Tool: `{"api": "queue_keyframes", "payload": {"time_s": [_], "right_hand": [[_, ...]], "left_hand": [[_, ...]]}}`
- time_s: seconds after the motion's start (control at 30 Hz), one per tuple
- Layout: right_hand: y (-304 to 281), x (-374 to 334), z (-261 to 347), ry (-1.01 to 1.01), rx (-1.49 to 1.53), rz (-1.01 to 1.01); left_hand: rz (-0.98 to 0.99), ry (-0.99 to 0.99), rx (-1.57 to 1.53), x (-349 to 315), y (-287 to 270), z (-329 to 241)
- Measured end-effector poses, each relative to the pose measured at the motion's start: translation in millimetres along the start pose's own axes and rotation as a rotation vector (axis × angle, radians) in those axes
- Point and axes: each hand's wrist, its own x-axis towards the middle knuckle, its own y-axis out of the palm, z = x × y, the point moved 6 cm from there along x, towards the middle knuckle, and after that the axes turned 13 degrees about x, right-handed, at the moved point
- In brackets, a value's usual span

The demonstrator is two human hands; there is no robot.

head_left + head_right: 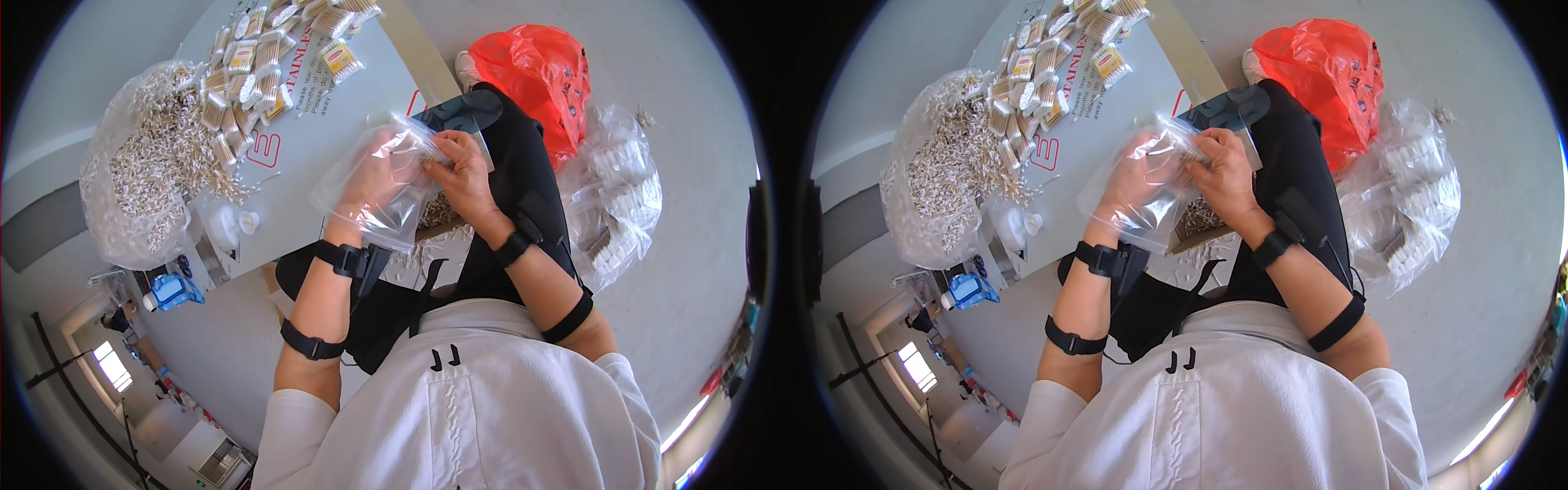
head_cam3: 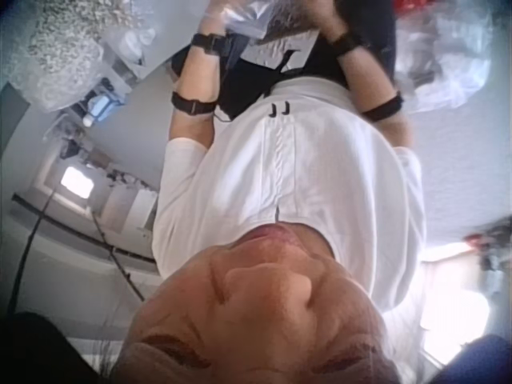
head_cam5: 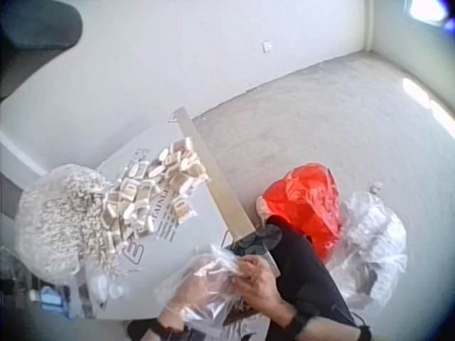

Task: Packaging small boxes of cotton swabs into a clear plastic bag.

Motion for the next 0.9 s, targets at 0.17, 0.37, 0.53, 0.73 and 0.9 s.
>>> {"api": "queue_keyframes", "payload": {"time_s": [0.17, 0.37, 0.53, 0.73, 0.9], "right_hand": [[0, -3, 7, 0.031, -0.037, -0.058], [1, -4, 9, 0.017, -0.053, -0.061], [1, -4, 7, 0.004, -0.062, -0.070], [-1, -4, 5, -0.009, -0.074, -0.074], [3, -2, 6, 0.001, -0.077, -0.060]], "left_hand": [[-0.210, -0.039, 0.283, -1, 6, 11], [-0.238, -0.028, 0.469, -1, 2, 8], [-0.488, 0.357, 0.439, -33, -29, -21], [-0.425, -0.268, 0.591, -102, -55, 25], [-0.812, -0.613, -0.352, -118, -37, 95]]}}
